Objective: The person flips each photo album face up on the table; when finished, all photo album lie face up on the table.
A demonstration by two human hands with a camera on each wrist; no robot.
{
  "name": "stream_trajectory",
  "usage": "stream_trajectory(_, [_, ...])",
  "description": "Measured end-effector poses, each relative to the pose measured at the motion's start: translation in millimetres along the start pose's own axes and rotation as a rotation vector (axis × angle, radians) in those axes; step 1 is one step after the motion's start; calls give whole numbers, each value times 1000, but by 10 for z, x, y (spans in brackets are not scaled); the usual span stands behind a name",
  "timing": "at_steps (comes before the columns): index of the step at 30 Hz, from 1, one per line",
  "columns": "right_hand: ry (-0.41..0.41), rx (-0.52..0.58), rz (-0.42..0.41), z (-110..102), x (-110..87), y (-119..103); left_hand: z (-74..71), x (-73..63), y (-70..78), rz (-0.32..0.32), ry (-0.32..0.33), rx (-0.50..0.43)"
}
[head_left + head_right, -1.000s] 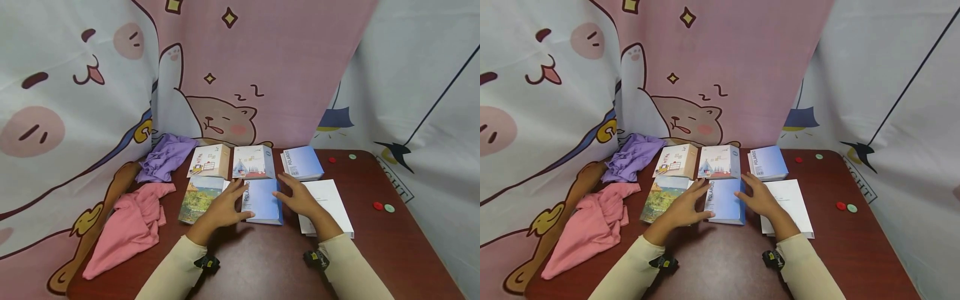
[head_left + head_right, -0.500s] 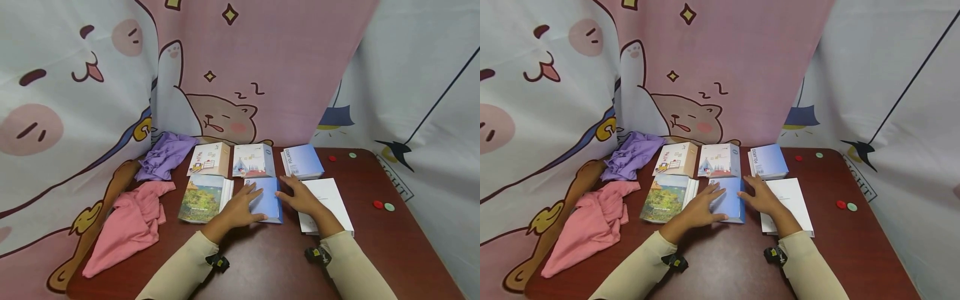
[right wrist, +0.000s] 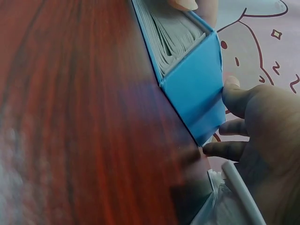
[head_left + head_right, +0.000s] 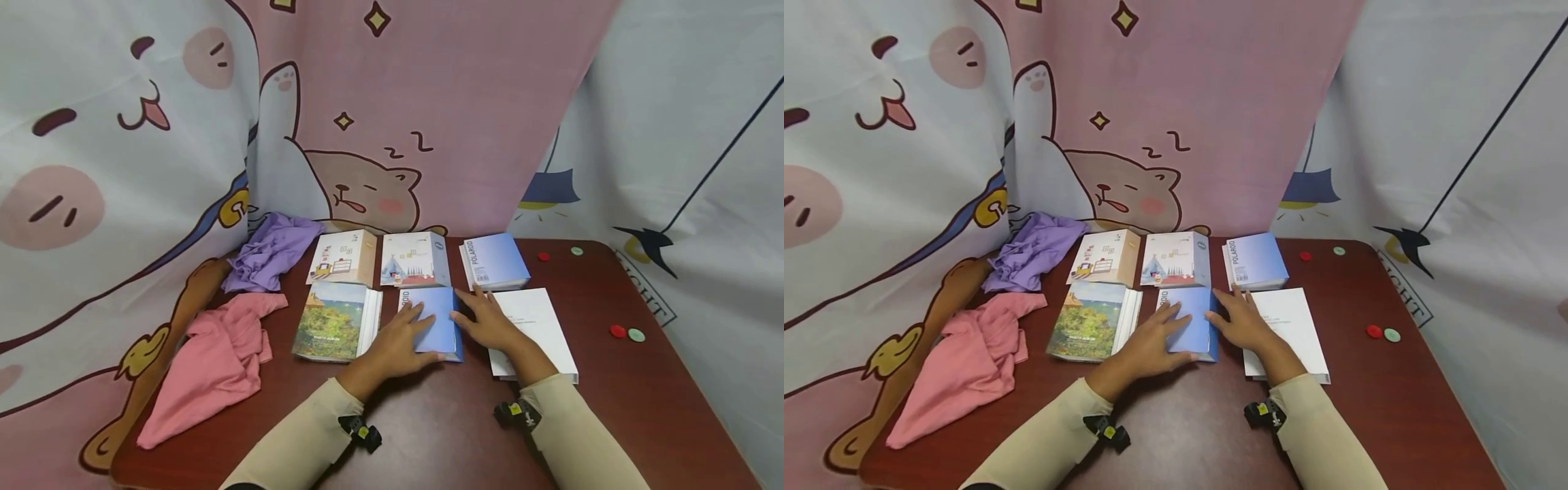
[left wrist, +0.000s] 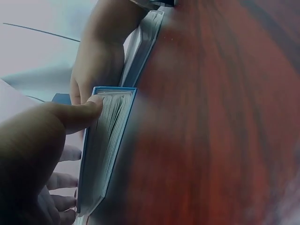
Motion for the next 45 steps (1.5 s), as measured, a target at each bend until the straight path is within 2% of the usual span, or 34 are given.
stream_trajectory(11, [-59, -56, 35, 66, 16, 31, 28, 12, -10, 8, -6, 51])
stream_trajectory(23, [-55, -33, 23, 49, 2, 0, 32, 3, 32, 29, 17, 93])
stream_trajectory(28, [9, 54, 2, -57, -16, 14, 19, 4, 33, 33, 30, 14])
stream_trajectory(32, [72, 121, -45, -140, -43, 10, 9, -24, 32, 43, 40, -53])
stream_trajectory(36, [118, 227, -76, -215, -61, 3, -16, -37, 50, 62, 46, -126])
stream_trajectory(40, [105, 341, -76, -239, -62, -19, -46, -33, 95, 99, 44, -193])
stream_trajectory(45, [78, 391, -55, -250, -68, -73, -75, -14, 148, 169, 41, -258])
Point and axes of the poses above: each hand's wrist, its own x-axis towards the middle knuckle, its own z-axis out of the palm, y = z × x, the point moved 10 cm from there along x, towards the middle knuckle, and after that the axes turned 15 degrees about -x, right-handed, at the moved point
